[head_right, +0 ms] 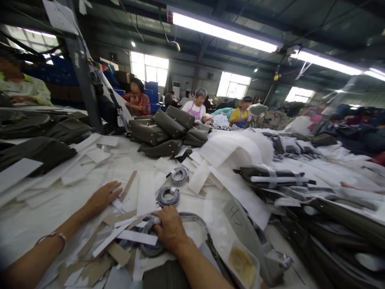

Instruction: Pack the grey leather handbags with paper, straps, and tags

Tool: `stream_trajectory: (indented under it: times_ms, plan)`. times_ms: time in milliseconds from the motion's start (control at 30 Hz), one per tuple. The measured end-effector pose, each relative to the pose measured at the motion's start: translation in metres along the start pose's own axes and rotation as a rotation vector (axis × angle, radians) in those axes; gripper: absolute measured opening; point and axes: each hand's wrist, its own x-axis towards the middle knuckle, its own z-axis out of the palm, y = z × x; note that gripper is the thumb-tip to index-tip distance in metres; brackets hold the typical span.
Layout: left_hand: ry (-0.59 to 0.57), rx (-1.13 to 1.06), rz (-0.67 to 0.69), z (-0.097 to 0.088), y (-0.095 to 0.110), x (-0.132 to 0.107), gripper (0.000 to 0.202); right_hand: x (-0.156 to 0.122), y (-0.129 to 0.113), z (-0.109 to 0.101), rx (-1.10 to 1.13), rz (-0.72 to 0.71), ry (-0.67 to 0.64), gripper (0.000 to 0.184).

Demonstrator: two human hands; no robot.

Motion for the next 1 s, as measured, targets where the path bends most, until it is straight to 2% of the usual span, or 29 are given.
stream_trajectory:
  times_ms: [100,200,333,400,433,500,567,633,700,800,900,1000]
  plan:
    - [-0.090,-0.027,0.089,0.006,0.014,-0.016,0.053,0.000,0.002,0.001,-0.001,-0.001,-0.009,0.034]
    - [-0.129,-0.088,0.183,0.002,0.033,-0.042,0.051,0.001,0.004,0.002,-0.016,-0.006,-0.004,0.033]
    - [-0.159,-0.115,0.210,-0.028,0.060,-0.087,0.041,0.000,0.004,0.002,-0.014,-0.015,-0.012,0.033]
    - [-0.238,-0.095,0.125,-0.050,0.071,-0.100,0.033,-0.001,0.006,0.003,-0.003,-0.018,-0.020,0.033]
    - [-0.279,-0.079,0.026,-0.060,0.074,-0.102,0.031,-0.001,0.008,0.003,0.002,-0.023,-0.025,0.033]
    - [-0.245,-0.019,-0.157,-0.077,0.072,-0.096,0.032,-0.001,0.012,0.005,0.009,-0.036,-0.038,0.032]
    - [-0.201,0.043,-0.351,-0.087,0.060,-0.080,0.035,-0.001,0.015,0.006,0.017,-0.050,-0.042,0.032]
    - [-0.205,0.072,-0.515,-0.092,0.046,-0.060,0.038,-0.001,0.017,0.008,0.023,-0.051,-0.037,0.033]
    - [-0.230,0.073,-0.614,-0.090,0.037,-0.038,0.040,-0.002,0.018,0.008,0.021,-0.043,-0.033,0.034]
    - [-0.256,0.050,-0.635,-0.077,0.045,-0.008,0.038,-0.002,0.017,0.008,0.017,-0.025,-0.036,0.035]
    - [-0.274,0.024,-0.573,-0.055,0.071,0.015,0.037,-0.003,0.017,0.008,0.019,-0.013,-0.033,0.036]
    - [-0.292,0.005,-0.443,-0.033,0.101,0.024,0.038,-0.002,0.017,0.007,0.022,-0.013,-0.032,0.036]
